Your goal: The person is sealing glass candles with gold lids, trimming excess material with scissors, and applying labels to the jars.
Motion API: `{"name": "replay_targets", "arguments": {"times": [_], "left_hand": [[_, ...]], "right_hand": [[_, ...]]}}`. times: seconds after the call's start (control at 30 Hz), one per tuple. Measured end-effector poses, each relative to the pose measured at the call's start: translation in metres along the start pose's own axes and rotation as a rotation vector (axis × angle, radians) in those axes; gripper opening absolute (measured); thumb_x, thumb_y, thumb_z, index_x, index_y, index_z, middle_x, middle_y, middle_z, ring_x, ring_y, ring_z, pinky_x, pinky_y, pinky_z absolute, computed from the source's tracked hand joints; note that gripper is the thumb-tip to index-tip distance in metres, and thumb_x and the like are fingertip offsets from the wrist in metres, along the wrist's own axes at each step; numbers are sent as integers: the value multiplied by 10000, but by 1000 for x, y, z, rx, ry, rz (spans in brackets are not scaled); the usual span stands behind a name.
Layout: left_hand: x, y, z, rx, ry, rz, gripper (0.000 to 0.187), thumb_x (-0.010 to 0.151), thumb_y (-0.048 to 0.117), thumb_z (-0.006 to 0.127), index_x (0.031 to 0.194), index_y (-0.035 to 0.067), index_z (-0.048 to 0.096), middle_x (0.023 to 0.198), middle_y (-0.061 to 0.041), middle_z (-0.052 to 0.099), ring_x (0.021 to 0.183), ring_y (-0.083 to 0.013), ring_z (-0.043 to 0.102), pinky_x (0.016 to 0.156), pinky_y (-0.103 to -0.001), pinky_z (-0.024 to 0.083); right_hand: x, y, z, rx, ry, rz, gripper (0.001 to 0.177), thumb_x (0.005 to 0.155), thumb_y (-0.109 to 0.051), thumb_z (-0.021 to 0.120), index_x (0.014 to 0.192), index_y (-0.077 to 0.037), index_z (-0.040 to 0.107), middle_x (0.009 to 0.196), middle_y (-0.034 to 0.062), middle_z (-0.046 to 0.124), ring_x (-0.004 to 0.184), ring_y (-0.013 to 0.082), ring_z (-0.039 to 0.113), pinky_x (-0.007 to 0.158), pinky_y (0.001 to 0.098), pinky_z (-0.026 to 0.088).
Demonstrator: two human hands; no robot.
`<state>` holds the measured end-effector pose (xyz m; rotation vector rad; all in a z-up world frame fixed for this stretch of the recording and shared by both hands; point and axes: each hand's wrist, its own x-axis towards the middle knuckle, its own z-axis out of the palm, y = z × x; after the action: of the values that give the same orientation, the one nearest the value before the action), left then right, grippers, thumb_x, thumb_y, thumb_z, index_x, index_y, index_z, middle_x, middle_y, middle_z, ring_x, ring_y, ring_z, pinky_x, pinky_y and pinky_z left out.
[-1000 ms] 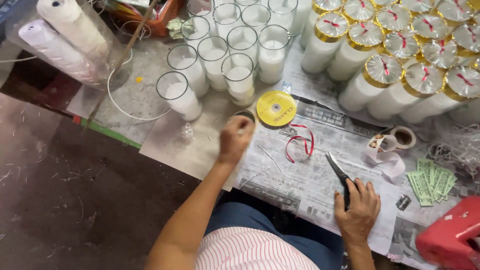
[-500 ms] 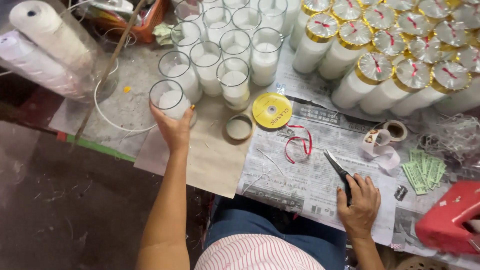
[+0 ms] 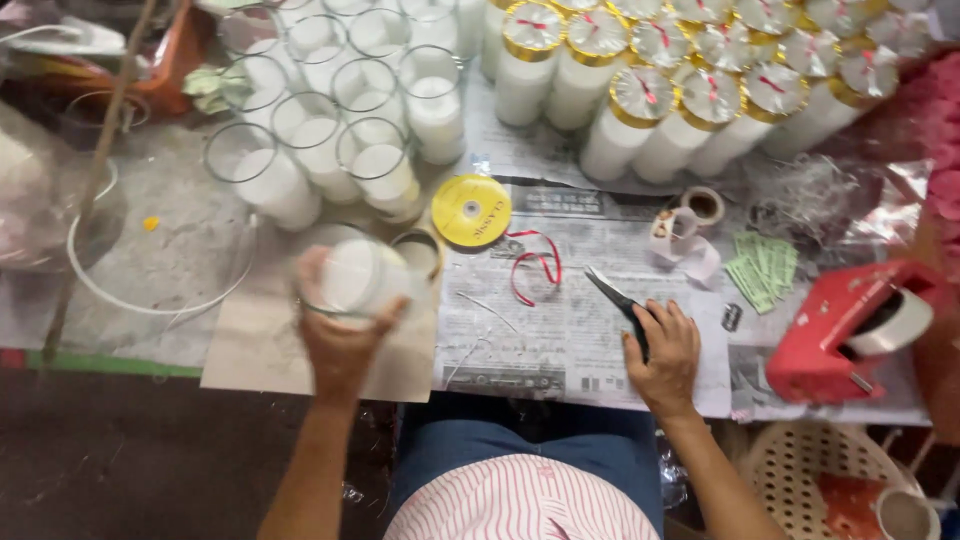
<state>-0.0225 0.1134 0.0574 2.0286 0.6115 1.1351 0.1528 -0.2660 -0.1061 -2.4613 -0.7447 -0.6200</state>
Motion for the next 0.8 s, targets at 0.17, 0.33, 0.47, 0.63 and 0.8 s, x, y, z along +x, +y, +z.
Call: {"name": "replay_targets", "arguments": {"times": [0.17,0.33,0.47,0.63,0.8], "left_hand": [[-62,54,94,-410,-375,-87,1075,449,286,1048,1364,14,554,1277,-262,636,1239,-431,621,1104,-511,440],[-99,55,172,-340,-518,56,1022,585,471,944,1425,78,516,1307,-202,662,1214,-401,643,1049,-497,506],[-97,34,185,-324,-518,121,1070,652,546,931,1477,45,470,1380,-244,593,1278,-422,587,1105,-486,461],[-78,-5,159,-70,-799,345,1077,669,563,905,1488,17,468,1415,-239,582,1335,-421,531,1138,-515,392],[-41,-27,107,104,-814,351,974,729,484,877,1456,-35,490,1348,-283,599,1302,-459,535,1134,-532,384]], "right_hand": [[-1,1,1,-25,-1,0,436,924,-373,682,1336,-230,679,1360,33,644,1350,334,552,1170,515,334],[-1,2,-1,-23,-4,-17,449,938,-383,655,1355,-219,668,1352,61,636,1346,339,544,1153,506,343],[-1,2,-1,-46,1,4,441,963,-414,612,1357,-223,657,1331,58,638,1332,338,549,1153,502,343],[4,0,-9,113,-50,57,421,970,-417,648,1330,-202,679,1310,74,664,1330,341,552,1172,492,330],[14,58,-35,73,148,378,231,954,-106,654,1174,-96,724,1061,125,722,1035,324,686,952,421,511]]}}
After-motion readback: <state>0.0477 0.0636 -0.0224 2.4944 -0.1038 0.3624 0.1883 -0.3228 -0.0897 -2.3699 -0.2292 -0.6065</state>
